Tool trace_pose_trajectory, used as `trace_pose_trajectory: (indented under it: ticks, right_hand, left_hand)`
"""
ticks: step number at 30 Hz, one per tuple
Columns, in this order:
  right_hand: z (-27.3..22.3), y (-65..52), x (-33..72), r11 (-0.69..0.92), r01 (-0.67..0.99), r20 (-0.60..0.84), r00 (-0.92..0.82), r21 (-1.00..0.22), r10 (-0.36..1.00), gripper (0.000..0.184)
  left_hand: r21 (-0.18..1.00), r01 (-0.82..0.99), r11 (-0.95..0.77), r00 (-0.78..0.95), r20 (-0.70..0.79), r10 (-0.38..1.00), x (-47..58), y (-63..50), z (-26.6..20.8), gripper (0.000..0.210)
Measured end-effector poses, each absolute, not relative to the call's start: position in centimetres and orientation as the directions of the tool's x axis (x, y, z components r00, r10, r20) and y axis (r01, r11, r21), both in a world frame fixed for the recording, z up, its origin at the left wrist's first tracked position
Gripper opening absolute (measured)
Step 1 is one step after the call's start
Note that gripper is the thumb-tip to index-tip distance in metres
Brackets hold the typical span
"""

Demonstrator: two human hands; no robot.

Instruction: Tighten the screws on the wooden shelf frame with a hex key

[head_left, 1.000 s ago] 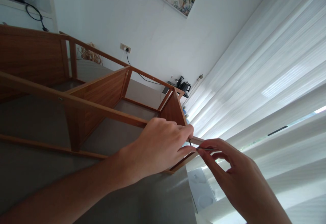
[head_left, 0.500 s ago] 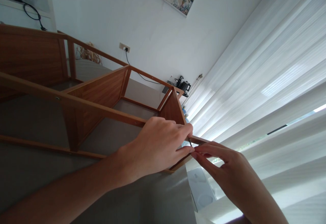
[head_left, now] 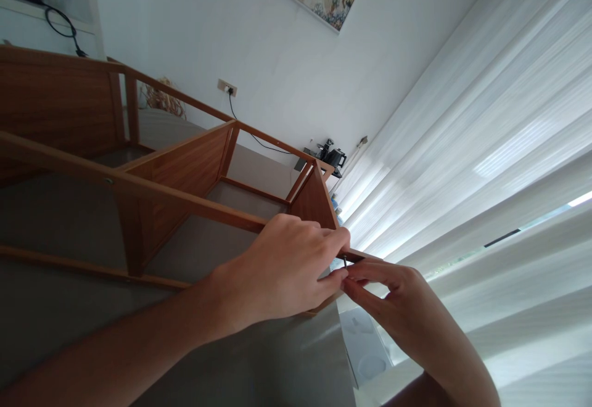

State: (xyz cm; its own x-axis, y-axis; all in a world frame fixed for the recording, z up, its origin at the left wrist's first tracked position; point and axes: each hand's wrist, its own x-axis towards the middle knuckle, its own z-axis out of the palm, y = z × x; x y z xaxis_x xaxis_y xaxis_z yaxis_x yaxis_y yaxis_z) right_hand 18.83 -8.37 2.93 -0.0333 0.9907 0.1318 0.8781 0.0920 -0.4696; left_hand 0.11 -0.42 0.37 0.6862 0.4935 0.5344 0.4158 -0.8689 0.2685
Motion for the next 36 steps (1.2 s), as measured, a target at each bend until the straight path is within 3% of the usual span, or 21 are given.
trace_pose_trajectory:
  ticks: [12,16,24,36]
  right_hand:
    - [3.1,-9.5,18.6,0.032,0.882,0.076,0.004,-0.469,0.997,0.016]
    - [3.2,-10.3,18.4,0.016,0.85,0.119,0.054,-0.526,0.991,0.015]
    - [3.5,-10.6,18.6,0.09,0.907,0.217,0.001,-0.41,0.976,0.03]
    - [3.2,-10.7,18.5,0.059,0.904,0.261,0.059,-0.423,0.964,0.028]
  left_hand:
    - [0.289,0.4,-0.87,0.684,0.538,0.493,0.0,-0.4,0.6,0.027]
    - [0.286,0.398,-0.872,0.683,0.542,0.49,0.1,-0.4,0.6,0.026]
    - [0.297,0.405,-0.865,0.672,0.545,0.502,0.1,-0.5,0.6,0.03]
    - [0.275,0.411,-0.869,0.669,0.556,0.492,0.2,-0.3,0.4,0.028]
